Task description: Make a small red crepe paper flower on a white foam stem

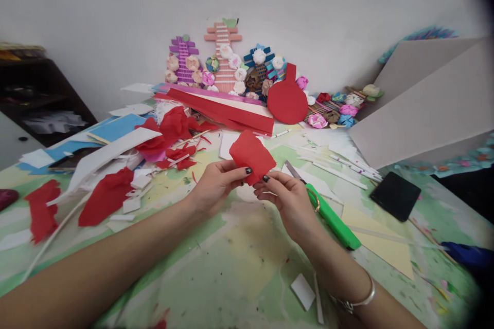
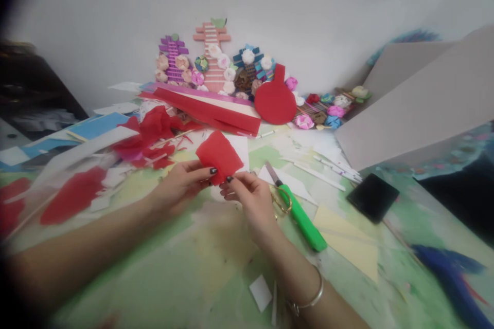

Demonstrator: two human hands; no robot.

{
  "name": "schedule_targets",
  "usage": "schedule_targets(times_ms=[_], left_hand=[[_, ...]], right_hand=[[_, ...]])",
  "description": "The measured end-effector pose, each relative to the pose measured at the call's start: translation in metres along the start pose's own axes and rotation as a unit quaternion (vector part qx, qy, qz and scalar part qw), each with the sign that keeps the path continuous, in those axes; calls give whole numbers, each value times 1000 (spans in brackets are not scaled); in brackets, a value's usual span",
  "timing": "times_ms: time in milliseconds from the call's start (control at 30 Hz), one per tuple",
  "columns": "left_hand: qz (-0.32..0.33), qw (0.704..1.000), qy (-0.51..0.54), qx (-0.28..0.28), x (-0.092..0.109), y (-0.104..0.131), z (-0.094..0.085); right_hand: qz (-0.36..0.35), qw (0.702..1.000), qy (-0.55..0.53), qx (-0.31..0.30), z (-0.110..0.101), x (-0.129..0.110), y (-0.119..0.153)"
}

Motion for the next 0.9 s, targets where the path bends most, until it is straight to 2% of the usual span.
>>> schedule_targets(times_ms=[67,100,133,167,233,267,300,333,367,433,567,667,700,767,833,900], left_hand=[[2,1000,5,13,0,-2,-2],[2,1000,12,17,1,-3,-3],[1,1000,18,22,1,-5,-4],[2,999,23,26,2,-6,-5],[5,999,29,37,4,-9,-7],[7,999,29,40,5,-10,-7],[10,999,29,42,5,-11,-8],[13,999,27,43,6,-12,-9],[16,999,25,44,6,-13,-10],[19,998,20,49,6,-14,-12],[8,997,35,64,8,-14,-13],[3,997,46,64,10,-14,-12],[5,997,49,63,11,-14,-12],[12,996,57,61,14,-14,-13],[21,996,66,62,16,-16,-15],[32,995,74,66,19,-17,-16]], right_hand=[[-4,997,79,27,-7,-7,-3],[-11,986,160,36,-13,-13,-5],[-17,963,264,43,-20,-18,-6],[-18,921,387,47,-28,-23,-8],[18,795,603,57,-44,-31,-9],[43,737,672,60,-51,-33,-9],[61,693,716,55,-56,-33,-9],[72,665,742,47,-59,-32,-9],[76,650,755,34,-61,-31,-9],[77,639,765,18,-59,-26,-9],[85,636,766,26,-48,-23,-10],[95,671,735,20,-43,-28,-9],[98,697,710,18,-41,-30,-9],[94,774,626,15,-39,-34,-7],[76,857,510,4,-35,-34,-6],[47,918,394,-10,-30,-32,-4]])
Point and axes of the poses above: each hand's wrist, its own y-axis away from the middle knuckle, its own z-axis out of the palm, x = y × z, the point moved 1 cm from there along -y, towards the middle knuckle, and after that the axes turned 3 degrees about y, right-handed, at the moved point
